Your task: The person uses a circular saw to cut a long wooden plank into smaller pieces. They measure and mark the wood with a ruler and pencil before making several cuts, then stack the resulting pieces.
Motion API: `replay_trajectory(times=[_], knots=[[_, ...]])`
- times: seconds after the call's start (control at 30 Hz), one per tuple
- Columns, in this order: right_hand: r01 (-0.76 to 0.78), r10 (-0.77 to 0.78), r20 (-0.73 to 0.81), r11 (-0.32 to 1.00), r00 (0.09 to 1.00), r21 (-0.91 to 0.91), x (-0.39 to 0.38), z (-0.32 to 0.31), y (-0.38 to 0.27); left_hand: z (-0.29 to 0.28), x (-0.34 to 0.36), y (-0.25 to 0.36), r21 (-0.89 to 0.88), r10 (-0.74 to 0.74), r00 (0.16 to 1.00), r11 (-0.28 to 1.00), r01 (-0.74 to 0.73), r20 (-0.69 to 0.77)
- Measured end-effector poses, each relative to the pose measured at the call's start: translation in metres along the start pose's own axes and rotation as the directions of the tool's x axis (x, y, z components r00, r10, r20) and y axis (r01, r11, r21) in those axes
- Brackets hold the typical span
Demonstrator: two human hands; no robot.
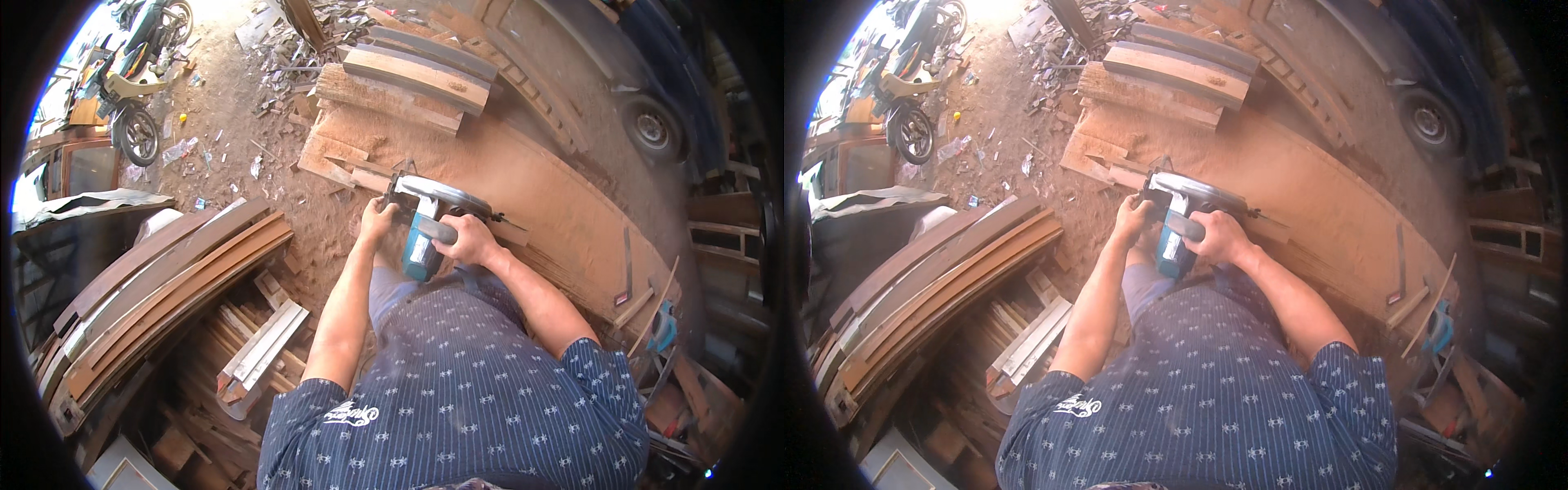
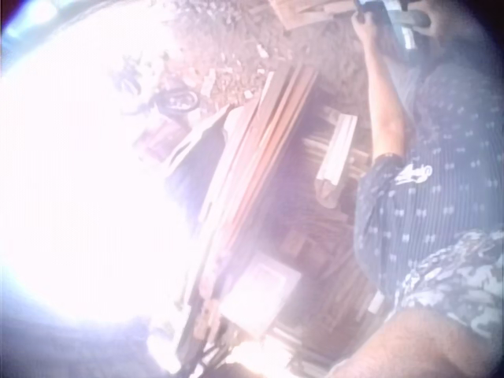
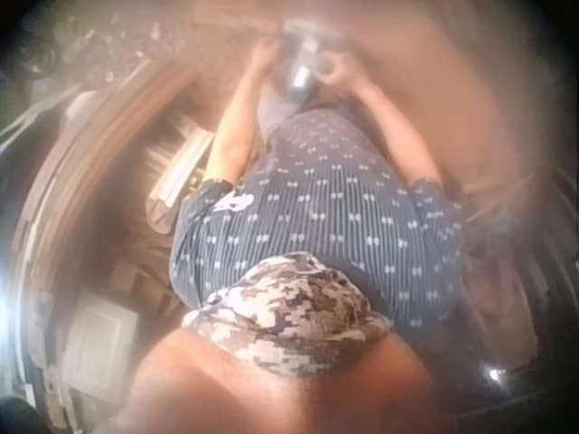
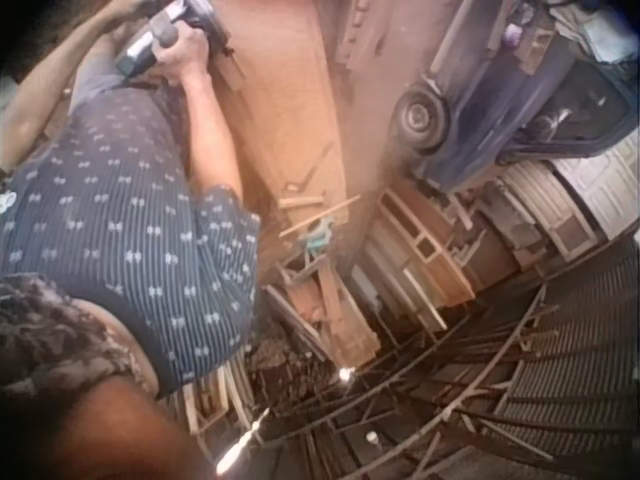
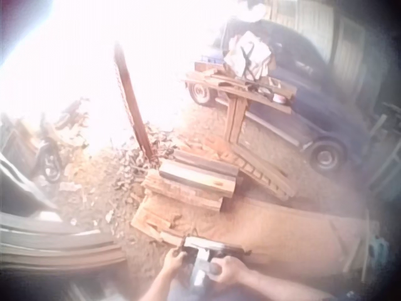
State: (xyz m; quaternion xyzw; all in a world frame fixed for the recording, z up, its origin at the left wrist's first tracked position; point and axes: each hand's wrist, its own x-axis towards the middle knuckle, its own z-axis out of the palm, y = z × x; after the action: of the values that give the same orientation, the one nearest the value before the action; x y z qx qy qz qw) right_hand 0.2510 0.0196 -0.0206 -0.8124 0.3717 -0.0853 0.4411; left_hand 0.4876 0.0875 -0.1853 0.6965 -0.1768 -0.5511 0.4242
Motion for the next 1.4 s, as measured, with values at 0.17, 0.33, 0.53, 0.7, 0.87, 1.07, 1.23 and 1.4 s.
replay_trajectory(times=[0.17, 0.33, 0.53, 0.7, 0.87, 1.07, 1.23, 1.4], knots=[[-0.016, 0.016, 0.010, 1.000, 1.000, 0.000, 0.010, 0.000, -0.010, -0.006, -0.003, 0.018, -0.095, -0.010, 1.000, 0.995, 0.010, 0.003], [-0.006, 0.006, 0.005, 1.000, 1.000, -0.012, 0.019, 0.008, -0.009, -0.016, 0.000, 0.025, -0.025, -0.045, 0.999, 0.999, 0.046, 0.009], [0.004, -0.004, 0.009, 1.000, 1.000, 0.006, 0.030, 0.015, -0.019, -0.030, -0.003, 0.041, 0.043, -0.098, 0.995, 0.994, 0.097, 0.011], [0.012, -0.013, 0.020, 1.000, 1.000, 0.013, 0.040, 0.021, -0.023, -0.042, 0.004, 0.041, 0.011, -0.083, 0.996, 0.997, 0.083, 0.023], [0.026, -0.026, 0.011, 0.999, 1.000, 0.026, 0.050, 0.031, -0.024, -0.055, 0.014, 0.039, 0.036, -0.054, 0.998, 0.998, 0.054, 0.013], [-0.012, 0.011, 0.056, 1.000, 0.998, 0.024, 0.063, 0.034, -0.033, -0.069, 0.024, 0.036, 0.029, -0.036, 0.999, 0.999, 0.037, -0.007], [0.009, -0.010, 0.027, 0.998, 1.000, 0.057, 0.074, 0.043, -0.031, -0.080, 0.026, 0.046, 0.029, -0.054, 0.999, 0.998, 0.054, 0.008], [0.020, -0.021, 0.031, 0.999, 0.999, 0.048, 0.084, 0.046, -0.034, -0.086, 0.027, 0.056, 0.040, -0.073, 0.997, 0.996, 0.074, -0.041]])
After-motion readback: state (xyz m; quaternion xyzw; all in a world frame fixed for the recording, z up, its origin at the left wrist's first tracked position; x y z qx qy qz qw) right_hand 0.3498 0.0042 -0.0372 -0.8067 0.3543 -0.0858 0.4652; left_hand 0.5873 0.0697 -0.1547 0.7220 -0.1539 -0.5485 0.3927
